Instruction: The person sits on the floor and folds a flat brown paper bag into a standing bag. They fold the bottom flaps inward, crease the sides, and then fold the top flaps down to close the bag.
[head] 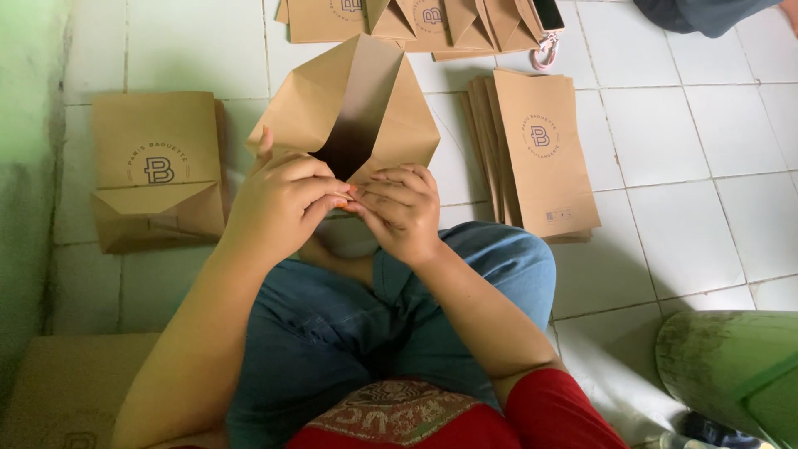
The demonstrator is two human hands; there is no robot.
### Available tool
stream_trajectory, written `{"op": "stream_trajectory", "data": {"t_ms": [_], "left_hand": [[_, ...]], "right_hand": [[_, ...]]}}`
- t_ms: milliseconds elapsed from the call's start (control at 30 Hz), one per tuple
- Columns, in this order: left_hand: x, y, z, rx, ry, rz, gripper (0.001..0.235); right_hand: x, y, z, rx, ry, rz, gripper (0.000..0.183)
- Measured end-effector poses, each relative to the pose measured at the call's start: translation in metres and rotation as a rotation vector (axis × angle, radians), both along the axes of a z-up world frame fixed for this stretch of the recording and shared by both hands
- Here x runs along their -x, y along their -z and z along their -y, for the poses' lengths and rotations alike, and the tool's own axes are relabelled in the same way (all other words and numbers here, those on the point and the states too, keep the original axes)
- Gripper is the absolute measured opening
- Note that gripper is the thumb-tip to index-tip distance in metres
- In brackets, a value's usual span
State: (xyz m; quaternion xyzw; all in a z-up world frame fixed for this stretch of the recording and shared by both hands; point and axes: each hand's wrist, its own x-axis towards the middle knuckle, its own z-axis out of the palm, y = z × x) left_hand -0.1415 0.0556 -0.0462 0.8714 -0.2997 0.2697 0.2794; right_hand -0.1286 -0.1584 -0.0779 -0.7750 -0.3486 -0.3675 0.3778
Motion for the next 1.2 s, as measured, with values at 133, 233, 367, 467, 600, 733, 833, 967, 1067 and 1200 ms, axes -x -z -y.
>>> {"op": "stream_trajectory", "data": {"t_ms": [133,233,367,467,600,733,833,967,1067,1200], "left_hand": [[-0.002,0.001,0.005,0.01,0.015,0.056,0.011],[-0.002,0.002,0.01,0.006,-0.015,0.16,0.014],[0.012,-0.025,0.019,0.094,-0.006,0.183,0.017],[0.011,-0.035,0.017,0.101,-0.014,0.184,0.016],[0.009,-0.043,0.016,0.076,-0.025,0.172,0.013],[-0.002,-0.023,0.013,0.085,-0.063,0.169,0.015],[0.008,-0.024,0.015,0.048,-0.116,0.096,0.014],[-0.006,-0.012,0.008,0.015,-0.185,0.07,0.003],[-0.015,0.003,-0.011,0.047,-0.14,0.045,0.015],[-0.02,0.023,-0.031,0.235,-0.125,0.051,0.02]], "right_hand": [[0.002,-0.002,-0.002,0.004,0.06,0.04,0.008],[0.0,-0.002,-0.004,0.002,0.108,0.095,0.011],[0.008,0.004,0.0,0.005,0.166,0.145,0.013],[0.008,0.021,0.014,0.043,0.201,0.129,0.015],[0.016,0.021,0.029,0.106,0.248,0.079,0.022],[0.014,0.029,0.032,0.099,0.214,0.072,0.022],[0.022,0.04,0.035,0.078,0.187,0.028,0.024],[0.008,0.04,0.037,0.061,0.129,-0.027,0.029],[0.005,0.049,0.045,0.064,0.113,-0.057,0.032],[-0.001,0.057,0.049,0.023,0.117,-0.045,0.025]]}}
